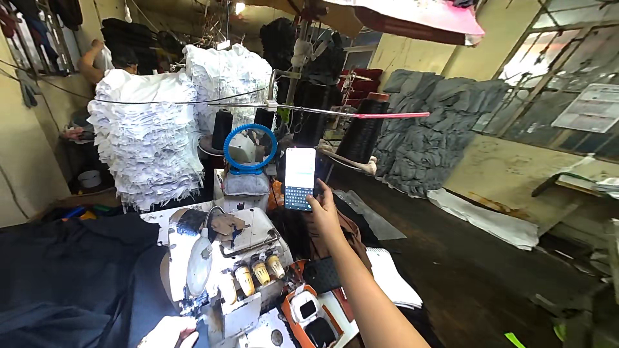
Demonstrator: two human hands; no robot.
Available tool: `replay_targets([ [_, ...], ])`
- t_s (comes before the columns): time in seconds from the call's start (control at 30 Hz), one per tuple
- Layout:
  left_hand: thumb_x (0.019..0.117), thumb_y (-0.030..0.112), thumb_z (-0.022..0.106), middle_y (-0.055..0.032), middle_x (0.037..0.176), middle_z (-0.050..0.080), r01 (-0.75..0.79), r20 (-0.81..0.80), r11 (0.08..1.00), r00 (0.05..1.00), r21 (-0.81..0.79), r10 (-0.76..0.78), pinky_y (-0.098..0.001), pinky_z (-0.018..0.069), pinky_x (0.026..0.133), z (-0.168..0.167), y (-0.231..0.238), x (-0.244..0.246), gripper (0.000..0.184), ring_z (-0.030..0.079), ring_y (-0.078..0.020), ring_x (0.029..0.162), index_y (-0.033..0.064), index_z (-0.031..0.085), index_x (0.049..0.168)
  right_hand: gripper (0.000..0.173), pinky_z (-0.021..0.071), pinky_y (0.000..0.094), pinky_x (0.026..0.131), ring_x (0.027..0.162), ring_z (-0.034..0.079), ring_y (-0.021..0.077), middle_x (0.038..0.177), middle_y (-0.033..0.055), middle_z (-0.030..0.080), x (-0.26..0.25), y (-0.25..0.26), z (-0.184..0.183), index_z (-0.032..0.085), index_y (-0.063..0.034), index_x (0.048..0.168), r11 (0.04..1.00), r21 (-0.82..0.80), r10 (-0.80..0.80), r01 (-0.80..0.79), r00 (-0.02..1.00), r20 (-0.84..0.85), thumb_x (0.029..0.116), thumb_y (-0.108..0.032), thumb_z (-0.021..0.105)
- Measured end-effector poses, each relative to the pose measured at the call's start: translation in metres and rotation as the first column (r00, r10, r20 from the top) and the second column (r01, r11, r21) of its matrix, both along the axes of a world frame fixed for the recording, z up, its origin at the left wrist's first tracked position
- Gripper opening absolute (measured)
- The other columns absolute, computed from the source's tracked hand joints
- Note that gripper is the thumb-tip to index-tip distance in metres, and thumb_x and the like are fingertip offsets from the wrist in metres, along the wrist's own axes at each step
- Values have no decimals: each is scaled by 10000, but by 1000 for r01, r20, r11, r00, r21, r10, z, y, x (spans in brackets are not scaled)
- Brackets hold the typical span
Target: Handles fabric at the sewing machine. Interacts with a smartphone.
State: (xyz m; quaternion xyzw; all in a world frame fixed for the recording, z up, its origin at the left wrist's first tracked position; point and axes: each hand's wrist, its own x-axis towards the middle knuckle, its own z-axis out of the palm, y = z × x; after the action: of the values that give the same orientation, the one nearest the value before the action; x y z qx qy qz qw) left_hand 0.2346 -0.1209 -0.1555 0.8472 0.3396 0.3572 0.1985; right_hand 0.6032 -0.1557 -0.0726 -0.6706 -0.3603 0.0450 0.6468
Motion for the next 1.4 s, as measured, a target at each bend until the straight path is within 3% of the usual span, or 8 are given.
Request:
replay_targets([
  [0.23, 1046, 223, 571, -142, 1051, 755, -4, -4, 1000, 1000, 10, 5, -391, 549, 902, -2, 0, -1, 249, 723, -271, 982, 44, 742, 1074, 858, 582, 434, 871, 1080, 674, 267, 1373, 207, 567, 2, 3, -9, 238, -149, 1612, 1000, -20, 1, -1, 1000, -12, 902, 15, 690],
  [0.43, 1043, 215, 570, -145, 1063, 754, 0, -3, 1000, 1000, -1, 0, -414, 547, 915, -3, 1, 0, 247, 722, -282, 1002, 41, 743, 1075, 839, 557, 466, 928, 1143, 652, 283, 1420, 214, 541, -2, 5, -4, 236, -150, 1615, 999, -34, -30, 30, 1000, 3, 921, -2, 683],
  [0.6, 1043, 214, 576, -140, 1060, 755, 0, 0, 1000, 1000, 6, 0, -404, 549, 908, -1, 0, 0, 241, 723, -273, 997, 44, 743, 1075, 837, 551, 494, 922, 1117, 665, 286, 1434, 196, 545, -9, 10, 4, 224, -181, 1622, 996, -48, -76, 76, 997, -9, 946, -76, 707],
  [0.8, 1037, 205, 581, -152, 1053, 754, -4, 4, 1000, 1000, -5, 4, -415, 554, 905, 0, -1, 0, 239, 727, -281, 984, 35, 746, 1066, 791, 537, 502, 957, 1161, 649, 291, 1466, 197, 520, -6, 15, 3, 231, -147, 1616, 997, -29, -69, 70, 998, 6, 966, -101, 680],
  [1.07, 1038, 200, 580, -154, 1049, 752, -1, 12, 1000, 1000, 3, 1, -408, 551, 901, 0, -1, 0, 232, 724, -282, 984, 37, 742, 1064, 687, 536, 466, 967, 1166, 646, 260, 1459, 189, 523, -5, 13, 3, 276, -113, 1592, 998, -15, -66, 67, 998, 21, 999, -123, 622],
  [1.13, 1035, 197, 583, -156, 1053, 752, 0, 14, 1000, 1000, -3, 0, -412, 552, 907, 1, -1, 0, 233, 725, -285, 989, 31, 745, 1063, 726, 533, 481, 970, 1176, 642, 269, 1467, 185, 520, -7, 15, 3, 253, -131, 1605, 997, -20, -79, 79, 997, 14, 989, -127, 638],
  [1.27, 1040, 207, 578, -147, 1054, 753, -2, 4, 1000, 1000, 1, 2, -403, 553, 898, -1, 0, 0, 238, 724, -276, 986, 39, 744, 1072, 969, 528, 557, 953, 1151, 653, 323, 1416, 197, 561, -11, 23, 2, 173, -207, 1630, 981, -77, -178, 179, 984, 22, 890, -181, 798],
  [1.4, 1041, 213, 580, -142, 1054, 756, -2, 6, 1000, 1000, 22, 2, -393, 555, 896, -4, 1, 0, 237, 726, -269, 982, 47, 746, 1068, 1091, 526, 591, 929, 1106, 670, 354, 1366, 223, 589, -16, 27, 4, 114, -211, 1642, 959, -129, -244, 252, 967, 76, 844, -208, 858],
])
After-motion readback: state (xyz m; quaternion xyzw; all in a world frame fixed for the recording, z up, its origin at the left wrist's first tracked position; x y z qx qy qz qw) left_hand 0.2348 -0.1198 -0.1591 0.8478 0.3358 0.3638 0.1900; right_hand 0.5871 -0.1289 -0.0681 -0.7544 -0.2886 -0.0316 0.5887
